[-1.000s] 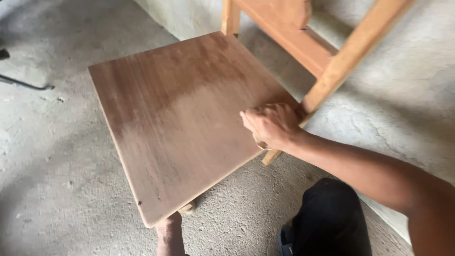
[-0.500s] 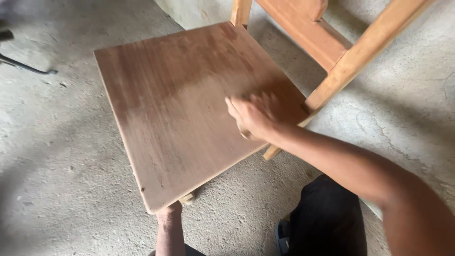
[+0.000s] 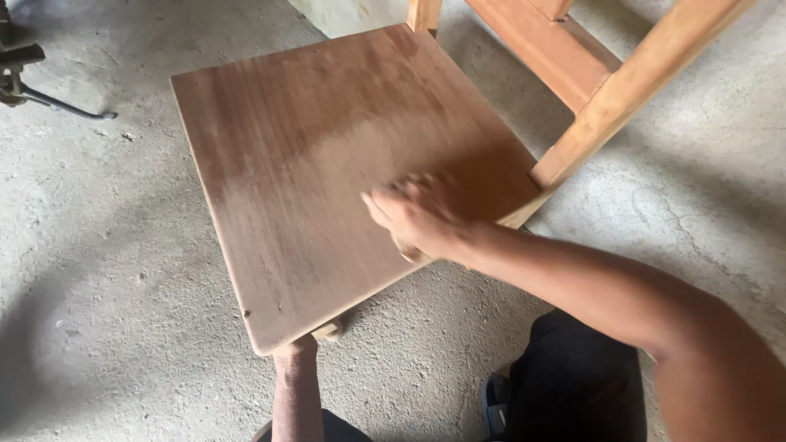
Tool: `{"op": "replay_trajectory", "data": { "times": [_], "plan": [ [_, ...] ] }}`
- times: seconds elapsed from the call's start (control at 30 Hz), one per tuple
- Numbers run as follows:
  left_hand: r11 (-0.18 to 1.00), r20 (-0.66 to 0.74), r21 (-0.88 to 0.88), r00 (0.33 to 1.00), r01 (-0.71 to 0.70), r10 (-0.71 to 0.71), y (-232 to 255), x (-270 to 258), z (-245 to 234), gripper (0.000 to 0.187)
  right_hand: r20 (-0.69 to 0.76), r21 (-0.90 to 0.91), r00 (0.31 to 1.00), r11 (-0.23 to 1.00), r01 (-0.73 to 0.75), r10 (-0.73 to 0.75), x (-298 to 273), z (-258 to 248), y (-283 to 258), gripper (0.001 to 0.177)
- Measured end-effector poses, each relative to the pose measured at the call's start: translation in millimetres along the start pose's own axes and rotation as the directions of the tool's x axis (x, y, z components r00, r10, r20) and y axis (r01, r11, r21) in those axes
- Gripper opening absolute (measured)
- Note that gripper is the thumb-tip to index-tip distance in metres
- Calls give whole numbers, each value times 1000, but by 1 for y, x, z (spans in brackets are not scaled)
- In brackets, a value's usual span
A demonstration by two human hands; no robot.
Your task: The person sands the wooden seat and legs of a chair using sandpaper.
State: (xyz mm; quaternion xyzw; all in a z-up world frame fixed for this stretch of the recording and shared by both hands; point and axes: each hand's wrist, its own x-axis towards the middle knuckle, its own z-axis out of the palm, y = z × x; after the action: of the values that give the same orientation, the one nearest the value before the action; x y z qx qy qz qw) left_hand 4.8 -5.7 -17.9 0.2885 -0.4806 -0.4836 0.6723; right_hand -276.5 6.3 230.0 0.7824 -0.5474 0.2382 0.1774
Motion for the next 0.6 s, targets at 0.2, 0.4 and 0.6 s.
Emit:
{"op": "replay_trajectory", "data": {
  "times": [0.2,0.4,0.6],
  "plan": [
    [1000,-19,4,1000,0,0,7,1,7,69,178,176,980,982,61,-93,2,-8,9,47],
    [1000,11,-7,1000,-13,13,-29,0,-11,61,46,21,999,1000,18,-19,52,11,-20,43],
    [974,-121,-78,967,214,-223,4,2,13,58,-76,269,988,951,153,-138,9,-13,-22,37]
  ]
}}
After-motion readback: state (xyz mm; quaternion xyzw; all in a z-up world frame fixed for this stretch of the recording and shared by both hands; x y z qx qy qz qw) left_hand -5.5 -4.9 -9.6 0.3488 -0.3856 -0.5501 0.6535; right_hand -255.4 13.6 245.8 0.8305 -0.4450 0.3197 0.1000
